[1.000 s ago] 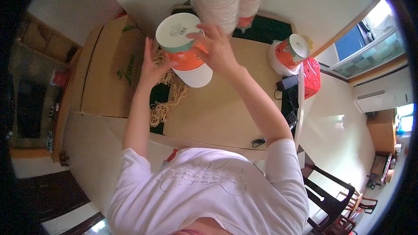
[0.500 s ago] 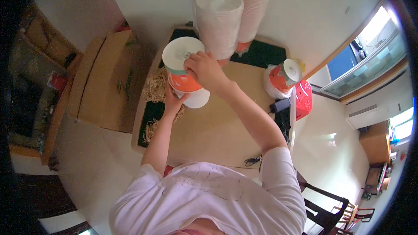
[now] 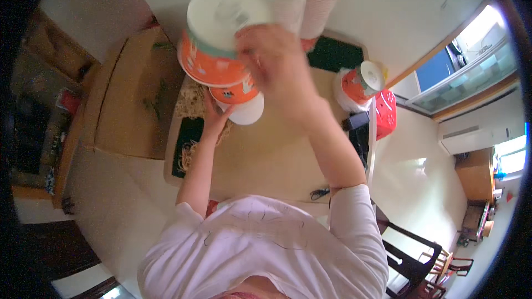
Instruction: Placing rubber bands around paper cups for organizational or packaging purposes.
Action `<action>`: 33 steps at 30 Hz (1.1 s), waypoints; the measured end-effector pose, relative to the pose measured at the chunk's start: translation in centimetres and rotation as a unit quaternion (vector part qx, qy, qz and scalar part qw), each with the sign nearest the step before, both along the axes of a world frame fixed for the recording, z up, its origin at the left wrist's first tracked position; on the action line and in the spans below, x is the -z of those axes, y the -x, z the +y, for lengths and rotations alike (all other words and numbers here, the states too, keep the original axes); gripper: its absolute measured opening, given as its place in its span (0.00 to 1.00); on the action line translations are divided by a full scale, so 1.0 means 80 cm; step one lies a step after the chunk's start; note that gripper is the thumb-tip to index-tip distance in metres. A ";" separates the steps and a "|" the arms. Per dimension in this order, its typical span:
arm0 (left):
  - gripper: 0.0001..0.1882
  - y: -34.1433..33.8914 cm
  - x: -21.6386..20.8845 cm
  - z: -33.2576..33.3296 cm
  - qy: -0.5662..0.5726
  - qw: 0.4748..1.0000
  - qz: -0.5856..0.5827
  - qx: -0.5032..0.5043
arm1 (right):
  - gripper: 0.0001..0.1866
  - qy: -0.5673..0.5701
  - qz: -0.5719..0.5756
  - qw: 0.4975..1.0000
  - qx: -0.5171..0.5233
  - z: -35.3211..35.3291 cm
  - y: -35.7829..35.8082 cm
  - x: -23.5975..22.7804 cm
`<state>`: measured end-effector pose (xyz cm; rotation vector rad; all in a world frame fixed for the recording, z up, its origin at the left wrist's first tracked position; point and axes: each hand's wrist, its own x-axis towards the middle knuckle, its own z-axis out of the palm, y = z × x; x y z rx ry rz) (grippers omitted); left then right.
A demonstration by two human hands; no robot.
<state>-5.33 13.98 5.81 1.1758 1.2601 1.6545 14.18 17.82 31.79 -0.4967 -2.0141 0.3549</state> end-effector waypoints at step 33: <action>0.20 -0.080 -0.053 -0.183 0.222 0.947 0.219 0.077 | 0.15 0.770 0.206 0.597 0.089 -0.180 -0.183 0.381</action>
